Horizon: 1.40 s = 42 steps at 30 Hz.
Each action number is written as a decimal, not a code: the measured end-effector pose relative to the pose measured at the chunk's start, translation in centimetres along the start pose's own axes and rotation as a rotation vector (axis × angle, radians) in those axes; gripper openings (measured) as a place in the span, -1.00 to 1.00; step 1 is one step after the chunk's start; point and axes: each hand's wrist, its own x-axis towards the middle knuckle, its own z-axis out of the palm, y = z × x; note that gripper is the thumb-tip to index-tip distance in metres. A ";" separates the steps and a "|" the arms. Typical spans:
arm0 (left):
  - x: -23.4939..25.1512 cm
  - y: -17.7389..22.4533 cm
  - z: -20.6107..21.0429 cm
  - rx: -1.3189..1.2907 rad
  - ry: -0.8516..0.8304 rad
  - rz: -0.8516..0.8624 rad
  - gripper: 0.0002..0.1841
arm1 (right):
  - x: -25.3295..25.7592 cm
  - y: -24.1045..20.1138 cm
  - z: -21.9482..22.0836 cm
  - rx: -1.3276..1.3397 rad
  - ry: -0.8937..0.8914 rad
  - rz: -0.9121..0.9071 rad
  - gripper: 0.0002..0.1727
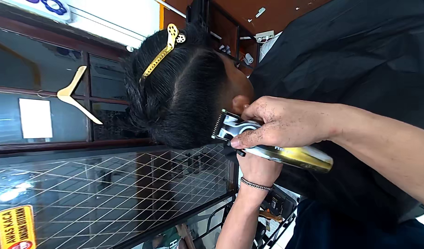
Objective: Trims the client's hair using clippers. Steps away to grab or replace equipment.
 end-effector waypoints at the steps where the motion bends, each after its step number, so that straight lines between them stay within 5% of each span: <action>1: 0.0 0.0 0.0 -0.002 -0.007 0.000 -0.75 | 0.0 0.0 0.1 0.012 0.005 -0.002 -0.71; 13: 0.5 0.7 -0.4 0.102 -0.089 -0.041 -0.81 | 0.1 0.5 -1.7 0.291 -0.131 0.107 -0.72; 42: 0.6 0.7 -0.3 0.100 -0.090 -0.046 -0.77 | 0.6 0.5 -1.9 0.071 -0.082 -0.015 -0.70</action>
